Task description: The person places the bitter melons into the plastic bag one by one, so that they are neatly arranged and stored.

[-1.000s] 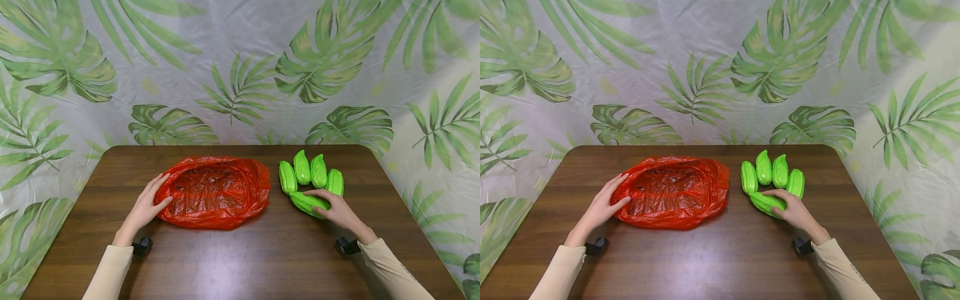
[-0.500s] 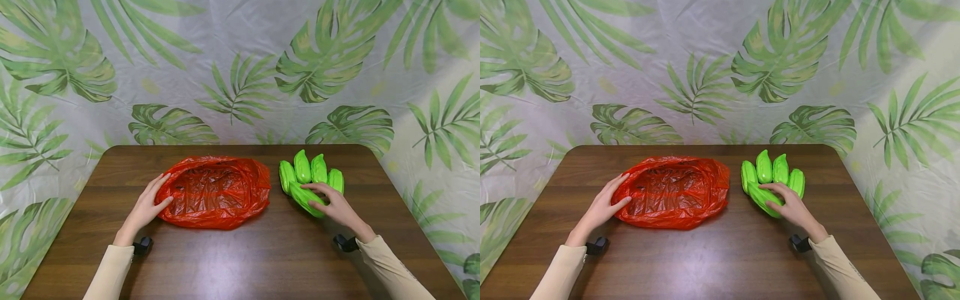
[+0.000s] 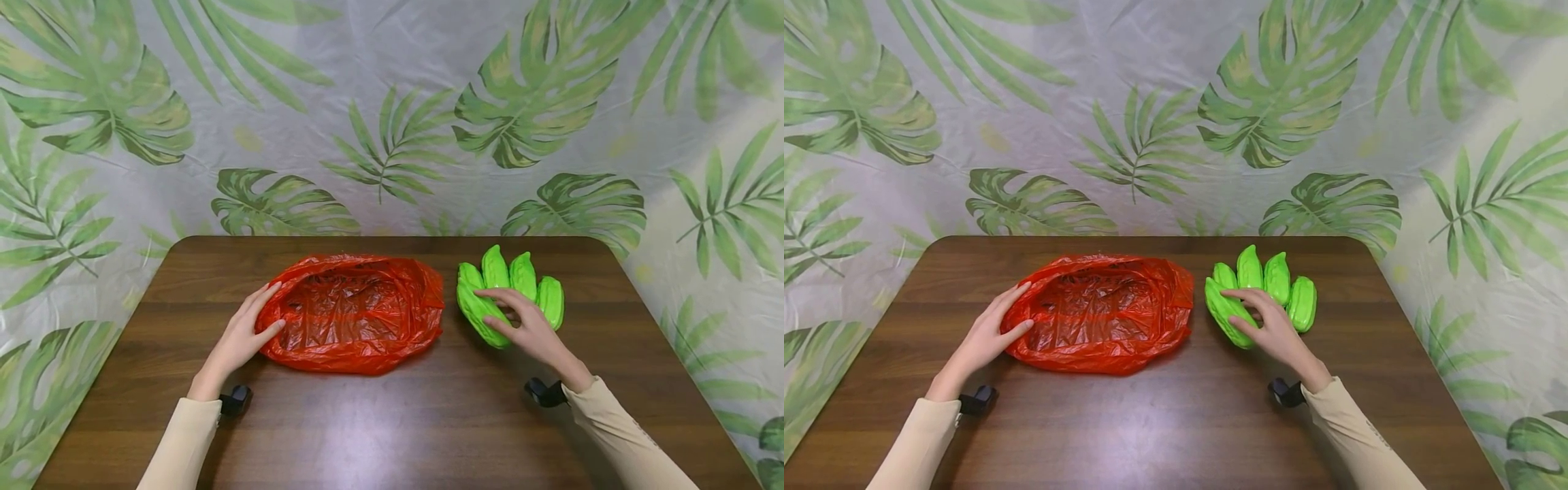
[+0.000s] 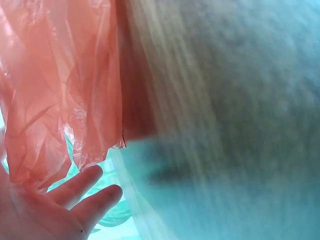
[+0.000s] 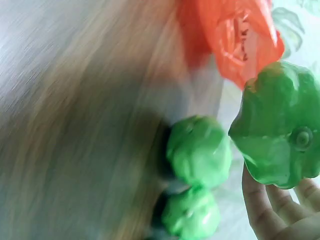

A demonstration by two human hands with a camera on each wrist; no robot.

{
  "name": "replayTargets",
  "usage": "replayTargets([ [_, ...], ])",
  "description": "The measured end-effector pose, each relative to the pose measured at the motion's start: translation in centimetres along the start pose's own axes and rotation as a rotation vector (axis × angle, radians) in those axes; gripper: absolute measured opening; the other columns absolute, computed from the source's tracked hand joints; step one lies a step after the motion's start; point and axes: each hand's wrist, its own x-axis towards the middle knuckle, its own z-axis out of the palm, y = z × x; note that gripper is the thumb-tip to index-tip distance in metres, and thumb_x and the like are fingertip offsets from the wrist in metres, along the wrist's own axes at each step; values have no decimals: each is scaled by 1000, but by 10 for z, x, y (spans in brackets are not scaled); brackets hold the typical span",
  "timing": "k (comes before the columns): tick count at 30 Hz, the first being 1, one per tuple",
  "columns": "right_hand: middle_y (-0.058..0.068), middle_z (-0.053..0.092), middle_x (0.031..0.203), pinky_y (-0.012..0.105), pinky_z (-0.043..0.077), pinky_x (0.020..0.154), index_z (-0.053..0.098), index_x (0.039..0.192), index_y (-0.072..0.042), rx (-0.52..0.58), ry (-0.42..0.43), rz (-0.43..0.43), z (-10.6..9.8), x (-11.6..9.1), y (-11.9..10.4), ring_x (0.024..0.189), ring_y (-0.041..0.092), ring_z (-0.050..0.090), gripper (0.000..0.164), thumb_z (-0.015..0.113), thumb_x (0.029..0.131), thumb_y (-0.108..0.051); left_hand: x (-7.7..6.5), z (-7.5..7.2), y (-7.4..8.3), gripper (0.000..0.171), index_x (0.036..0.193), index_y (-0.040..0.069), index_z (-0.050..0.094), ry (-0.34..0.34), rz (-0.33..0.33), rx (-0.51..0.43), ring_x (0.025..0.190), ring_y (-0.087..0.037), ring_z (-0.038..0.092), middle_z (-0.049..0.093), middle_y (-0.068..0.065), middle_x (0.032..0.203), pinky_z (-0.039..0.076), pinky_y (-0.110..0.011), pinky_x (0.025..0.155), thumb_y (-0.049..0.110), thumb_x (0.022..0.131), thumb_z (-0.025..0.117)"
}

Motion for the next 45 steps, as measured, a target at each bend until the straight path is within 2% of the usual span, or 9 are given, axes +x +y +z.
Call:
replayTargets([
  [4, 5, 54, 131, 38, 50, 82, 56, 133, -13, 49, 12, -13, 7, 7, -6, 111, 26, 55, 48, 68, 88, -4, 0, 0, 0, 71, 151, 17, 29, 2, -3, -3, 136, -44, 25, 24, -20, 152, 25, -67, 101, 22, 91, 66],
  [8, 2, 54, 131, 36, 50, 82, 56, 134, -16, 64, 11, -2, 13, 15, -12, 110, 22, 54, 47, 67, 89, -8, 0, 1, 0, 71, 151, 17, 30, 4, -5, -3, 136, -44, 25, 24, -20, 152, 25, -67, 101, 21, 91, 66],
  [14, 2, 53, 132, 43, 51, 82, 57, 134, -18, 111, 7, 17, 21, 24, -20, 111, 24, 54, 45, 67, 90, -14, -1, 0, 0, 71, 152, 17, 29, -7, -6, -2, 136, -44, 24, 23, -20, 153, 25, -67, 101, 21, 91, 66],
  [21, 6, 54, 130, 45, 51, 82, 57, 133, -16, 156, 2, 24, 31, 35, -29, 111, 28, 55, 44, 67, 90, -14, -1, -2, 1, 71, 152, 16, 29, -7, -4, -8, 136, -44, 24, 23, -20, 152, 26, -67, 101, 21, 91, 66],
  [30, 1, 53, 128, 46, 50, 86, 57, 133, -21, 213, -9, 5, 48, 48, -38, 111, 23, 54, 43, 67, 91, -19, -1, -3, 0, 71, 152, 15, 29, -5, 2, -5, 136, -44, 24, 23, -20, 153, 25, -67, 101, 22, 92, 65],
  [33, 5, 53, 129, 46, 49, 88, 56, 134, -17, 235, -20, -4, 54, 53, -43, 112, 26, 53, 44, 67, 91, -15, -1, -2, 0, 71, 151, 15, 29, -4, 4, -5, 136, -44, 24, 23, -20, 153, 25, -66, 101, 21, 91, 66],
  [38, 9, 52, 130, 44, 50, 86, 55, 135, -14, 220, -41, -7, 63, 60, -50, 111, 27, 53, 46, 66, 91, -12, -1, -2, -1, 71, 151, 15, 29, -4, 3, -5, 136, -44, 24, 23, -20, 153, 25, -67, 101, 20, 91, 66],
  [41, 5, 52, 130, 41, 50, 85, 54, 136, -18, 199, -48, -18, 69, 64, -52, 110, 23, 53, 46, 67, 91, -16, -2, -2, -1, 71, 152, 15, 29, -5, 1, -4, 136, -44, 24, 22, -19, 153, 25, -67, 101, 20, 91, 66],
  [45, 4, 52, 131, 39, 51, 84, 54, 136, -19, 199, -57, -38, 78, 68, -58, 110, 22, 53, 46, 66, 91, -19, -2, -2, -1, 71, 152, 15, 29, -8, -5, -3, 136, -44, 24, 22, -19, 153, 25, -68, 100, 21, 92, 65],
])
